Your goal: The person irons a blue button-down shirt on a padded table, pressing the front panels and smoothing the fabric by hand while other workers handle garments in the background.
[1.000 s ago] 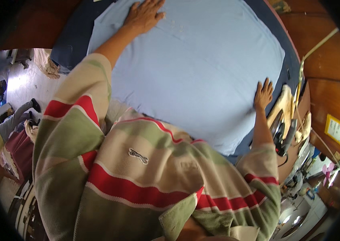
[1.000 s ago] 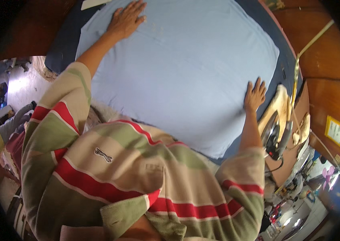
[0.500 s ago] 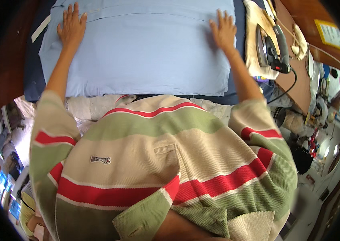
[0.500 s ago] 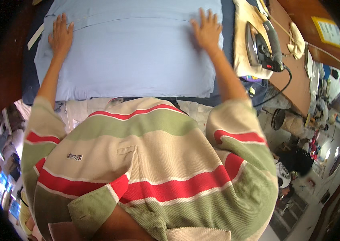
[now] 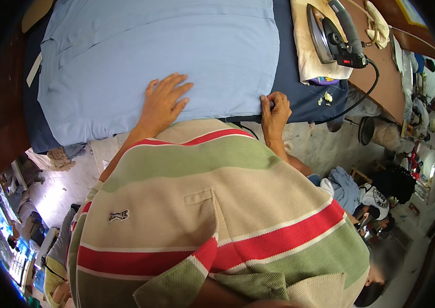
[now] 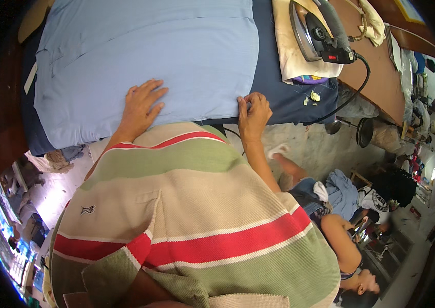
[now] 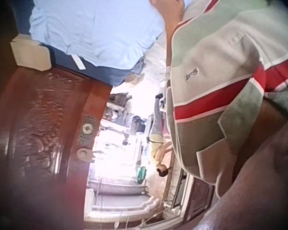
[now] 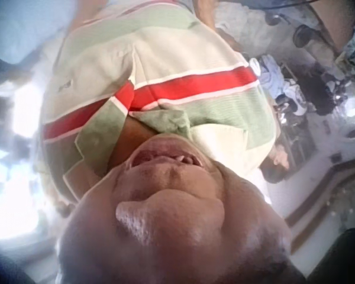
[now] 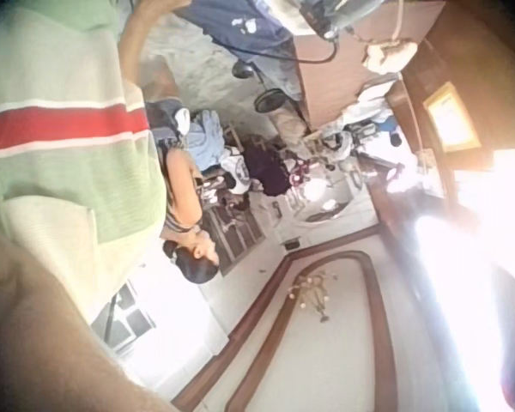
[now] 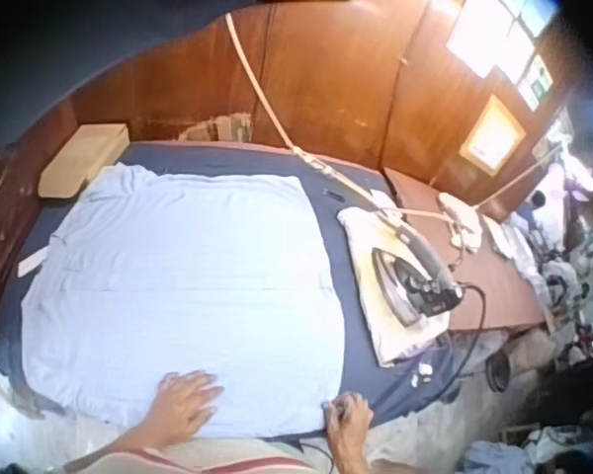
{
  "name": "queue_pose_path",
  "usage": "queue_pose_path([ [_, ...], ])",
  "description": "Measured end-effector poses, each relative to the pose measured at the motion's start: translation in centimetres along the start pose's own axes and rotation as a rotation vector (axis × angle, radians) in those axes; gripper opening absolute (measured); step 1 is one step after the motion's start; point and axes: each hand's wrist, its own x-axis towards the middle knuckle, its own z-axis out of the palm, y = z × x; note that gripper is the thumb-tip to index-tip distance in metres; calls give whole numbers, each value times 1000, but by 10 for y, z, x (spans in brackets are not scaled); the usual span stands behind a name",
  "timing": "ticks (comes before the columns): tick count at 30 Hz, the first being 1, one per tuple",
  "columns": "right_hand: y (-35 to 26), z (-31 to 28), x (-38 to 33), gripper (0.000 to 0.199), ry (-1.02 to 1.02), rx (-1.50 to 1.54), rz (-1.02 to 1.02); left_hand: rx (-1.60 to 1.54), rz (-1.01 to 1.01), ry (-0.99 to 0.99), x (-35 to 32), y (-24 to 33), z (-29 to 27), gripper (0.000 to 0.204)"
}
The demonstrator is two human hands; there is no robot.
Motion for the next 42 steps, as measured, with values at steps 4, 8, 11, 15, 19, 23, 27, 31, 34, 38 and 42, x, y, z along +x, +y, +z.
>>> queue_pose_path([
  [4,2,6,-6,15,136,134,16,12,90,-134,13,16,7,35],
  [8,4,-1,-10,18,-9,135,-25,39,275,-227,30,27,15,35],
  [11,7,-6,9,23,-35,277,-10,17,438,-258,51,35,20,36],
  [15,4,-1,93,31,187,259,-257,-25,639,-222,80,53,31,38],
  [19,-15,31,205,37,40,207,-178,-30,738,-181,99,76,59,40],
  [23,-28,83,243,49,85,-239,-641,104,654,-300,103,89,87,22],
  [27,-27,91,251,59,-247,-472,-548,-22,706,-21,94,92,90,19],
  [31,-21,14,311,50,-386,-160,-621,-175,594,116,81,74,65,30],
  [34,3,-60,345,47,-81,-176,-602,-188,190,237,69,26,34,34],
  [38,42,-89,352,58,33,-558,-361,85,-390,776,3,-87,-27,29],
  [42,64,-104,365,59,-311,-293,-103,513,-970,1038,-85,-179,-89,37],
])
